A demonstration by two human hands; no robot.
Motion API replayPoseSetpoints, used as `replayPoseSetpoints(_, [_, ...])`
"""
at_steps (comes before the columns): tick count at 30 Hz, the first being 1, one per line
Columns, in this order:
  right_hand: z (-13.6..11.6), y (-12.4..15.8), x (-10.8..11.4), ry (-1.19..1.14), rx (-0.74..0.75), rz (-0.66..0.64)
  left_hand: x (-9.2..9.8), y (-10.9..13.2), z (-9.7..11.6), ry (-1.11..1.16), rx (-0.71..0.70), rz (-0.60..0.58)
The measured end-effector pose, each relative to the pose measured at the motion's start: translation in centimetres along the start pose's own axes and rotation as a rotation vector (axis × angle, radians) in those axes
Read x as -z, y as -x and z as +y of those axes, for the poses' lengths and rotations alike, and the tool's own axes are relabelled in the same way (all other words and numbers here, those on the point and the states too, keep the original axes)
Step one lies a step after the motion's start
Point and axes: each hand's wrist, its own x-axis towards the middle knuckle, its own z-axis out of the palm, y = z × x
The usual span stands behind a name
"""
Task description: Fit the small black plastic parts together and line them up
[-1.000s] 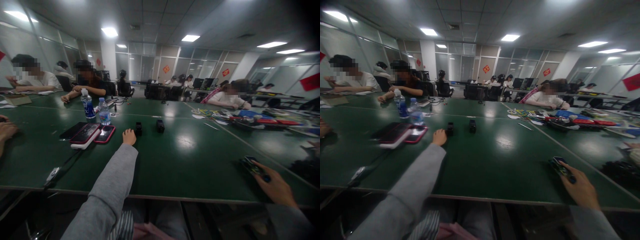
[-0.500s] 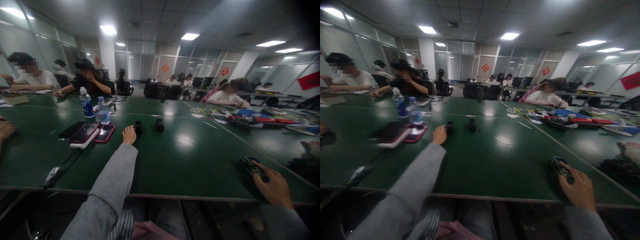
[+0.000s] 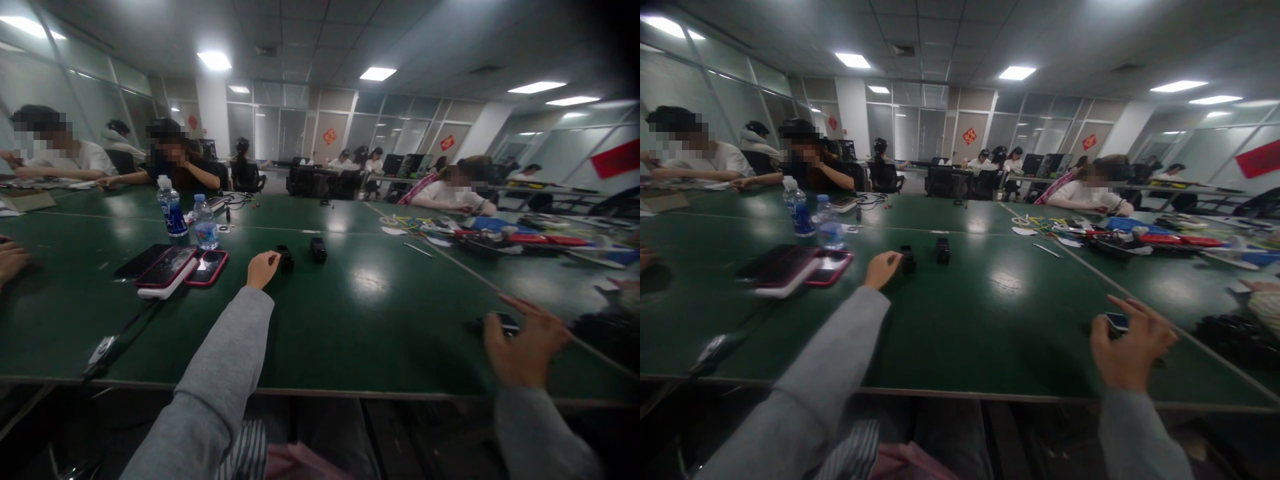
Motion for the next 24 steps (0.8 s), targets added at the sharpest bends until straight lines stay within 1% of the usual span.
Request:
replayPoseSetpoints(2, [-5.4,-1.2,-1.1,-0.151,0.065,-0.042,0.3,0.1,0.3,-0.003,-0.01,0.009])
replayPoseSetpoints(4, [-11.2,-1.8,-3.1,-0.309,0.119,-0.164,0.4,0.1,0.6,0.003,0.004,0.026])
replayPoseSetpoints(7, [-19.9,-1.1,-7.7,-0.488,0.264,-0.443,0.6,0.1,0.6,0.009,0.037,0.043])
replayPoseSetpoints(9, [-24.8,0.2,-11.4,-0.512,0.354,-0.634,0.5,0.1,0.5,0.004,0.047,0.033])
replayPoseSetpoints(11, [-28.6,1.6,-14.7,-0.514,0.434,-0.755,0.4,0.0,0.4,-0.014,0.042,0.021])
replayPoseSetpoints(12, [-29.9,2.2,-16.0,-0.507,0.469,-0.793,0.4,0.0,0.4,-0.025,0.038,0.018])
replayPoseSetpoints(14, [-31.2,3.0,-17.8,-0.481,0.503,-0.851,0.3,0.0,0.3,-0.042,0.035,0.012])
replayPoseSetpoints(16, [-31.2,3.4,-18.2,-0.457,0.508,-0.887,0.3,0.0,0.3,-0.038,0.039,0.008])
replayPoseSetpoints(18, [-30.2,3.3,-17.6,-0.439,0.491,-0.873,0.4,0.0,0.4,-0.021,0.052,0.002])
replayPoseSetpoints(22, [-27.2,2.8,-15.2,-0.411,0.375,-0.753,0.6,0.1,0.6,-0.004,0.075,-0.014])
replayPoseSetpoints(24, [-25.7,2.8,-14.4,-0.433,0.347,-0.752,0.7,0.2,0.6,0.003,0.066,-0.02])
